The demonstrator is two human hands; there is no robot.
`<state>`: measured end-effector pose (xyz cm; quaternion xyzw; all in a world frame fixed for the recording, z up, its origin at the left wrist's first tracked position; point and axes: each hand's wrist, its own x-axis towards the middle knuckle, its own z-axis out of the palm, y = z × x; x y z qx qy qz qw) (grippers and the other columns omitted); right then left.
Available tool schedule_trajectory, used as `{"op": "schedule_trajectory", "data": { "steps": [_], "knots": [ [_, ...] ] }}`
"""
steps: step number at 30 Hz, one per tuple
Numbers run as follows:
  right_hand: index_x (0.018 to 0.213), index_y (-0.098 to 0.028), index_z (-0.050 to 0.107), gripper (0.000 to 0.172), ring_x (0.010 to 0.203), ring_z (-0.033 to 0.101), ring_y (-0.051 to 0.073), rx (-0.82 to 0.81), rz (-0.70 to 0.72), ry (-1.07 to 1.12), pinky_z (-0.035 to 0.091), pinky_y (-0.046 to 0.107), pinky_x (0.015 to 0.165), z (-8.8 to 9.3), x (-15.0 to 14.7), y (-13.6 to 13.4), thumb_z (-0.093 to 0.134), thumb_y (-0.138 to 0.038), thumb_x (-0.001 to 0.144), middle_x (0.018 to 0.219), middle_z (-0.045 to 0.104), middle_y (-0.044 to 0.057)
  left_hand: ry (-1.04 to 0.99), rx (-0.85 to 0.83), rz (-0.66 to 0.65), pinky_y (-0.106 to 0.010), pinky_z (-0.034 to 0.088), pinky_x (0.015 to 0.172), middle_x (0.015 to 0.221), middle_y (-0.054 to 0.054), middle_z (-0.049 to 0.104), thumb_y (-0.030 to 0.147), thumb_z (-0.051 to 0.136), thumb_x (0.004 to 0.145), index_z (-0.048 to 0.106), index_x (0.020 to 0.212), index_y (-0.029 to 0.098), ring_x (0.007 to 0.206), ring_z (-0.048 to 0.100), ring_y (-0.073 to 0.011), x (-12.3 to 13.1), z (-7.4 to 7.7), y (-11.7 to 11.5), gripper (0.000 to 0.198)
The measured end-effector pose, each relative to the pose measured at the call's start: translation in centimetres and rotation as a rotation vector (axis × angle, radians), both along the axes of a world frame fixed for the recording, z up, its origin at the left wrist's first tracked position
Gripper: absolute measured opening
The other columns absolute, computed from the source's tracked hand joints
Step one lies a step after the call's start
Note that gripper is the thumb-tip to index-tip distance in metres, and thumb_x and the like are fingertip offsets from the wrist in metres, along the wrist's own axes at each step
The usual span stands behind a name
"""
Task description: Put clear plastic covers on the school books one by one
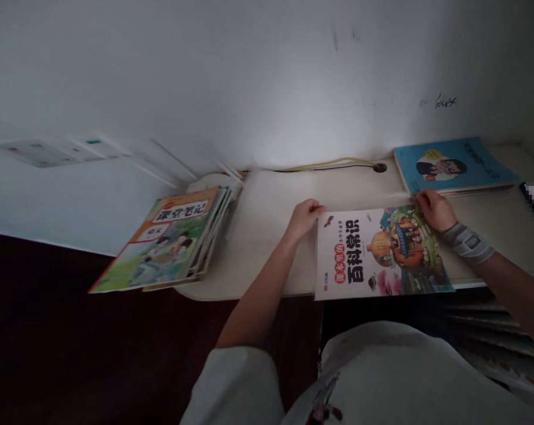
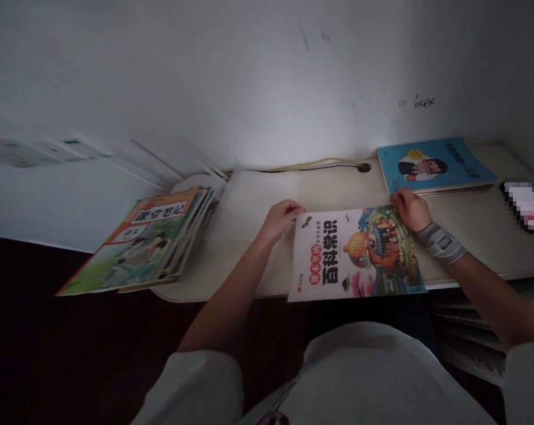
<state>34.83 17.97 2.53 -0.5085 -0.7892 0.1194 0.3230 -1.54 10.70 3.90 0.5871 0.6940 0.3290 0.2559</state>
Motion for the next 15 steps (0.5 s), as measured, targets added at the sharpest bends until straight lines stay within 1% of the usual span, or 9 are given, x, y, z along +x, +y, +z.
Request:
{"op": "schedule_trajectory", "data": {
  "steps": [2, 4, 6, 9, 10, 12, 14, 15],
  "knots": [
    [0.079, -0.024, 0.053, 0.023, 0.068, 0.057, 0.021, -0.043, 0.036, 0.151, 0.044, 0.034, 0.067, 1.2, 0.2, -0.2, 0.044, -0.044, 0.086, 0.074, 0.061, 0.005, -0.204, 0.02, 0.037, -0.025, 0.045, 0.061, 0.071, 0.0, 0.06, 0.036, 0.055, 0.076, 0.054, 0.077, 0.018, 0.066, 0.057, -0.0128, 0.2, 0.7, -0.7, 0.018],
    [0.076, -0.025, 0.05, 0.022, 0.064, 0.054, 0.018, -0.102, 0.042, 0.337, 0.044, 0.032, 0.064, 2.6, 0.4, -0.5, 0.054, -0.046, 0.08, 0.07, 0.057, 0.002, -0.391, 0.025, 0.088, -0.024, 0.044, 0.058, 0.068, 0.002, 0.057, 0.035, 0.059, 0.073, 0.054, 0.083, 0.019, 0.061, 0.056, -0.0116, 0.4, 1.6, -1.4, 0.02],
    [0.08, -0.025, 0.051, 0.023, 0.058, 0.05, 0.015, -0.177, 0.013, 0.483, 0.042, 0.03, 0.058, 4.0, 0.4, -0.9, 0.062, -0.045, 0.074, 0.066, 0.055, -0.002, -0.475, 0.03, 0.133, -0.023, 0.045, 0.056, 0.067, 0.003, 0.054, 0.034, 0.061, 0.073, 0.054, 0.095, 0.02, 0.059, 0.055, -0.0111, 0.7, 2.5, -2.1, 0.027],
    [0.088, -0.025, 0.051, 0.028, 0.053, 0.048, 0.011, -0.24, -0.009, 0.624, 0.039, 0.026, 0.053, 5.6, 0.3, -1.5, 0.067, -0.041, 0.071, 0.067, 0.056, -0.004, -0.5, 0.084, 0.169, -0.023, 0.045, 0.054, 0.063, 0.006, 0.051, 0.031, 0.06, 0.075, 0.048, 0.115, 0.024, 0.055, 0.054, -0.0105, 1.0, 3.7, -2.8, 0.043],
    [0.087, -0.024, 0.052, 0.027, 0.053, 0.049, 0.011, -0.226, -0.004, 0.631, 0.04, 0.026, 0.053, 5.9, 0.3, -1.7, 0.067, -0.04, 0.071, 0.068, 0.057, -0.004, -0.495, 0.098, 0.164, -0.022, 0.044, 0.054, 0.061, 0.006, 0.05, 0.031, 0.06, 0.075, 0.049, 0.116, 0.024, 0.054, 0.053, -0.0102, 1.1, 3.9, -3.0, 0.042],
    [0.081, -0.023, 0.056, 0.023, 0.058, 0.052, 0.012, -0.167, 0.011, 0.577, 0.043, 0.027, 0.058, 6.5, 0.3, -2.1, 0.067, -0.04, 0.071, 0.069, 0.06, -0.002, -0.48, 0.106, 0.13, -0.022, 0.044, 0.054, 0.06, 0.006, 0.049, 0.031, 0.058, 0.076, 0.056, 0.108, 0.022, 0.054, 0.052, -0.01, 1.0, 4.1, -3.2, 0.033],
    [0.075, -0.021, 0.062, 0.022, 0.063, 0.056, 0.015, -0.135, 0.025, 0.468, 0.047, 0.031, 0.065, 6.9, 0.6, -2.4, 0.064, -0.044, 0.074, 0.07, 0.063, 0.001, -0.464, 0.082, 0.065, -0.024, 0.045, 0.058, 0.065, 0.002, 0.054, 0.035, 0.058, 0.077, 0.063, 0.097, 0.019, 0.06, 0.054, -0.0109, 0.7, 4.2, -3.4, 0.026],
    [0.074, -0.021, 0.065, 0.025, 0.066, 0.057, 0.016, -0.148, 0.036, 0.418, 0.048, 0.032, 0.067, 7.0, 0.8, -2.6, 0.064, -0.046, 0.074, 0.071, 0.065, 0.002, -0.457, 0.068, 0.033, -0.025, 0.046, 0.061, 0.069, 0.0, 0.058, 0.037, 0.058, 0.076, 0.066, 0.094, 0.017, 0.064, 0.056, -0.0118, 0.5, 4.2, -3.5, 0.028]
  ]
}}
